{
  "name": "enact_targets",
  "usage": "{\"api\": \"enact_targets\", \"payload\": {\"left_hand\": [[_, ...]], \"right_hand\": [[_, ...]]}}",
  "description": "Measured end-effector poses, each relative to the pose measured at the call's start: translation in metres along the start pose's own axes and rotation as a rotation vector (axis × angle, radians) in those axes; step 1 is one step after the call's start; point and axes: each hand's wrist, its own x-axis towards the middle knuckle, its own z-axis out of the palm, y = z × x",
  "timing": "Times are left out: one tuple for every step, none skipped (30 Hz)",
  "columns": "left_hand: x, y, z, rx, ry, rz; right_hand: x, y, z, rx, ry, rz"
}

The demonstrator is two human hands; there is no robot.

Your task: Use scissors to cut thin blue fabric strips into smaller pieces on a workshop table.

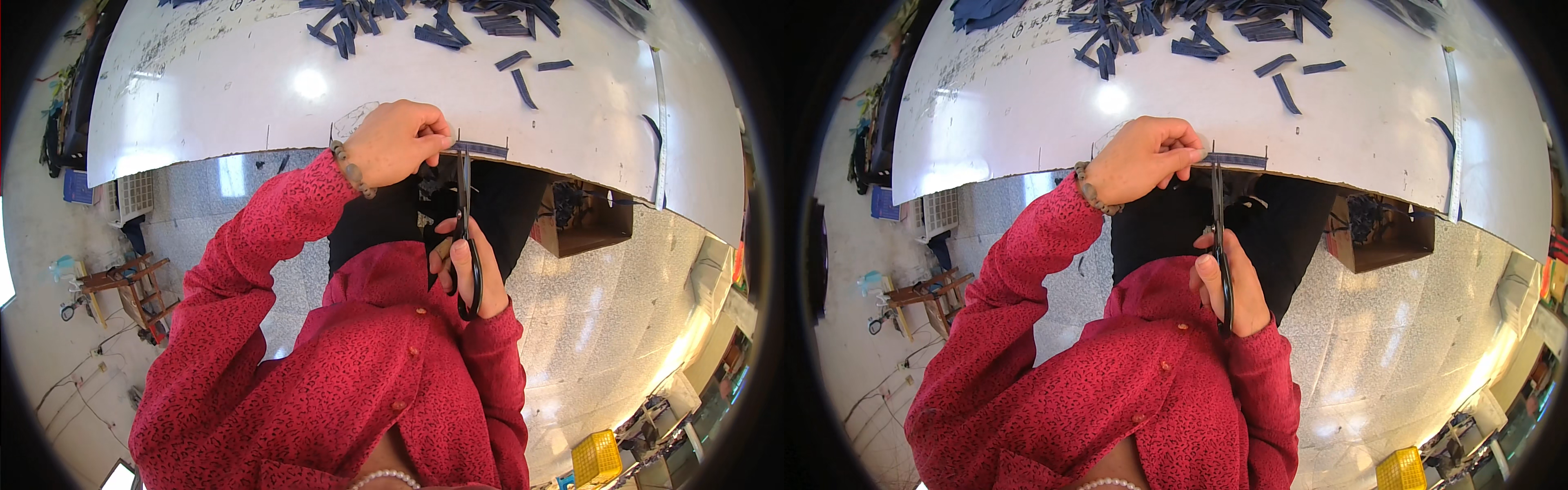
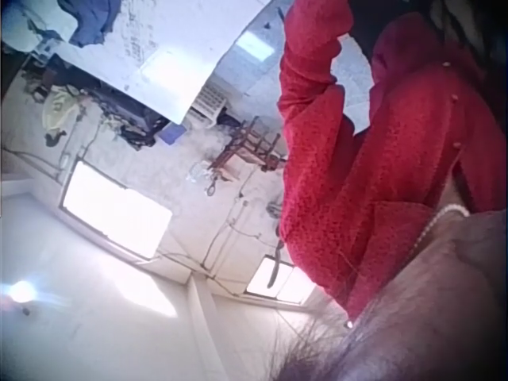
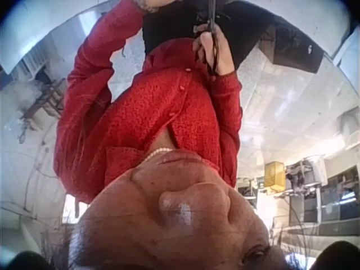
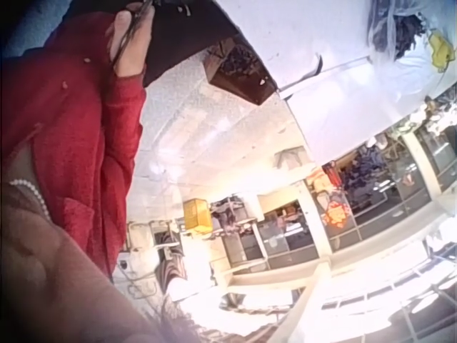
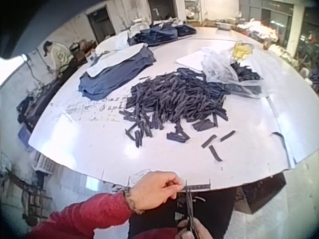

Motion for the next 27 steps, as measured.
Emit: {"api": "enact_targets", "payload": {"left_hand": [[0.0,0.0,0.0,0.004,-0.003,0.002],[0.0,-0.001,-0.001,0.003,-0.001,0.002],[0.0,-0.002,-0.001,0.024,0.006,0.016],[0.0,-0.002,-0.001,0.045,0.014,0.03],[0.0,-0.002,-0.001,0.044,0.013,0.03],[0.0,-0.002,-0.001,0.045,0.011,0.035],[0.0,-0.001,-0.001,0.045,0.009,0.039],[0.0,-0.002,-0.001,0.045,0.01,0.037],[0.0,-0.003,-0.001,0.032,0.011,0.043],[0.001,-0.004,-0.001,0.02,0.012,0.049],[0.001,-0.005,0.0,0.019,0.01,0.046],[0.002,-0.005,-0.001,0.017,0.005,0.05],[0.002,-0.005,-0.001,0.014,0.001,0.053],[0.002,-0.004,-0.001,0.013,0.0,0.049],[0.002,-0.003,-0.002,-0.001,0.004,0.049],[0.0,-0.002,-0.002,-0.015,0.008,0.05],[0.0,-0.002,-0.003,-0.014,0.01,0.051],[0.0,-0.003,-0.005,-0.057,-0.012,0.029],[-0.001,-0.003,-0.006,-0.1,-0.034,0.007],[-0.003,-0.004,-0.007,-0.097,-0.031,0.009],[-0.005,-0.007,-0.008,-0.171,-0.028,0.009],[-0.007,-0.009,-0.009,-0.244,-0.025,0.011],[-0.01,-0.01,-0.01,-0.239,-0.024,0.014],[-0.014,-0.012,-0.011,-0.24,-0.032,0.022],[-0.018,-0.011,-0.011,-0.24,-0.041,0.031],[-0.025,-0.009,-0.01,-0.215,-0.092,0.033],[-0.031,-0.007,-0.008,-0.19,-0.144,0.035]], "right_hand": [[0.002,-0.002,0.001,-0.001,0.001,0.001],[0.004,-0.006,0.003,-0.017,0.018,0.005],[0.006,-0.008,0.004,-0.032,0.035,0.01],[0.008,-0.008,0.004,-0.033,0.034,0.011],[0.01,-0.009,0.004,-0.026,0.041,0.014],[0.011,-0.009,0.005,-0.018,0.049,0.018],[0.011,-0.01,0.005,-0.018,0.05,0.019],[0.011,-0.011,0.006,-0.019,0.062,0.024],[0.012,-0.012,0.006,-0.02,0.074,0.029],[0.012,-0.013,0.006,-0.02,0.073,0.031],[0.012,-0.013,0.006,-0.032,0.095,0.02],[0.012,-0.013,0.007,-0.043,0.118,0.009],[0.012,-0.017,0.007,-0.041,0.117,0.013],[0.01,-0.024,0.007,-0.083,0.128,0.064],[0.01,-0.028,0.007,-0.124,0.139,0.115],[0.01,-0.025,0.006,-0.098,0.131,0.088],[0.011,-0.023,0.003,-0.098,0.129,0.086],[0.011,-0.022,0.001,-0.09,0.115,0.062],[0.012,-0.02,-0.002,-0.081,0.101,0.038],[0.011,-0.018,-0.004,-0.081,0.099,0.034],[0.01,-0.017,-0.006,-0.037,0.056,-0.028],[0.009,-0.017,-0.008,0.007,0.012,-0.091],[0.007,-0.019,-0.011,0.008,0.011,-0.096],[0.005,-0.023,-0.013,0.03,0.009,-0.105],[0.003,-0.026,-0.016,0.053,0.008,-0.115],[0.005,-0.025,-0.019,0.052,0.024,-0.147],[0.004,-0.024,-0.024,0.055,0.036,-0.17]]}}
